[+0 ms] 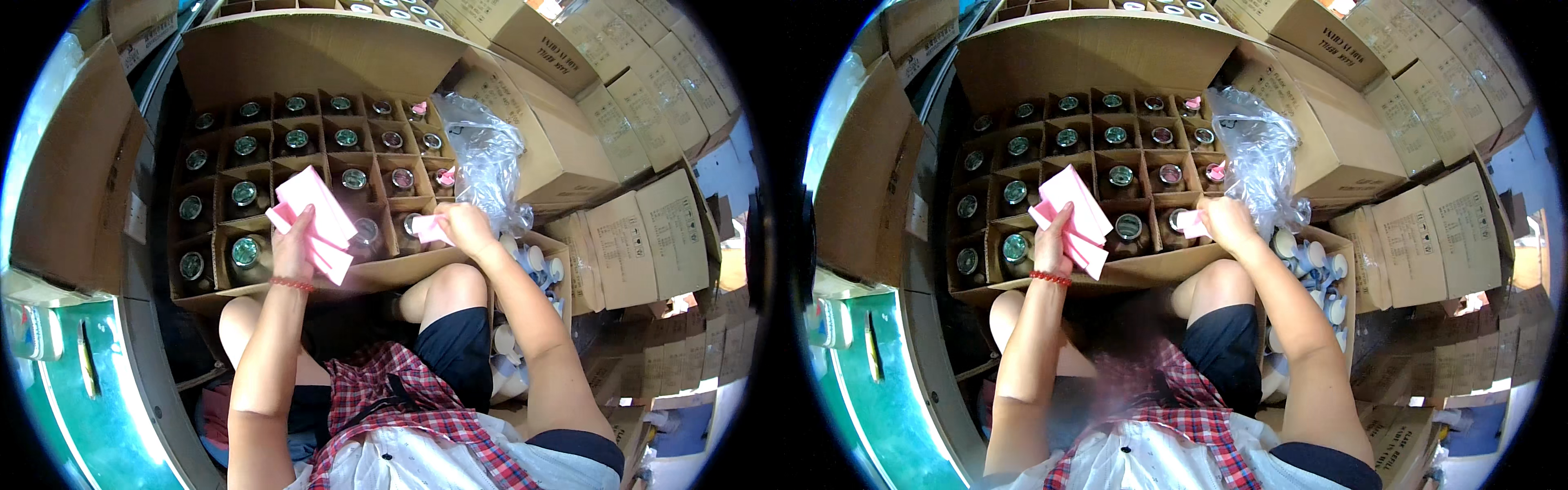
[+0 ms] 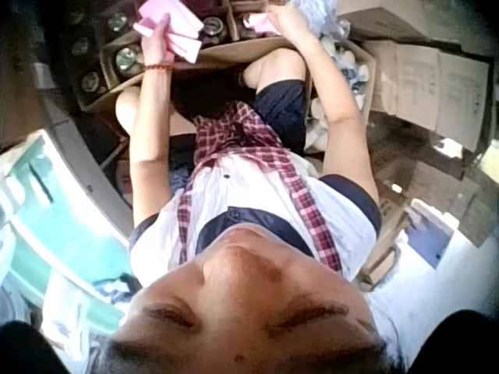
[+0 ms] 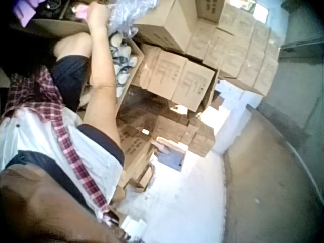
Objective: The person places folded pink paper into each compartment of a cardboard tray holding small glass jars, then places white plastic rings on top of the jars. The person works by hand, handling the paper and rings one at a time.
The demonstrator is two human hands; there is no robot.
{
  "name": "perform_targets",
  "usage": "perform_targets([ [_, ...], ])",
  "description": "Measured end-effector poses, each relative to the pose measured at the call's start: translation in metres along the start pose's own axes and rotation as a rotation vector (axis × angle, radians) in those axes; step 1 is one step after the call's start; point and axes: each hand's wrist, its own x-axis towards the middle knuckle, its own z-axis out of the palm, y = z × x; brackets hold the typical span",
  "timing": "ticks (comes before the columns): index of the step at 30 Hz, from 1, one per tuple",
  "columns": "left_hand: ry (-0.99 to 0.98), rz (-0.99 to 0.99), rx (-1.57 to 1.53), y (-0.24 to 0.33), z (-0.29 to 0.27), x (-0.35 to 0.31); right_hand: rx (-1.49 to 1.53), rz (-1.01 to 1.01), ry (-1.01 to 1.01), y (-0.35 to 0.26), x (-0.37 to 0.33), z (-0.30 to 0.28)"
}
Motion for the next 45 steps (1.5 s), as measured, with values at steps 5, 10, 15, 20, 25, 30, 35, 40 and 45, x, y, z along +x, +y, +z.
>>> perform_targets([
  [5, -0.019, -0.033, 0.112, 0.013, -0.005, 0.008, -0.199, -0.073, 0.001, -0.003, 0.021, 0.027],
  [10, -0.011, -0.048, 0.053, 0.017, -0.002, 0.009, -0.2, -0.057, -0.043, -0.003, 0.043, 0.056],
  [15, -0.01, -0.026, 0.029, 0.02, -0.009, 0.015, -0.01, -0.171, -0.105, -0.046, 0.02, 0.053],
  [20, -0.005, 0.007, 0.007, 0.025, -0.01, 0.011, 0.144, -0.132, 0.258, -0.004, 0.012, 0.046],
  [25, -0.009, -0.004, 0.029, 0.027, -0.007, 0.009, 0.246, -0.135, -0.021, -0.003, 0.005, 0.054],
  [30, -0.035, -0.001, 0.018, 0.023, -0.008, 0.013, 0.201, -0.118, -0.21, -0.013, -0.002, 0.063],
  [35, -0.018, -0.004, -0.001, 0.024, -0.007, 0.008, 0.28, -0.202, -0.067, -0.006, -0.003, 0.059],
  [40, -0.039, -0.024, 0.033, 0.022, -0.006, 0.007, -0.026, -0.182, 0.231, -0.013, -0.012, 0.05],
  [45, -0.054, -0.015, 0.044, 0.013, -0.003, 0.001, 0.002, -0.111, 0.169, -0.043, -0.009, 0.033],
])
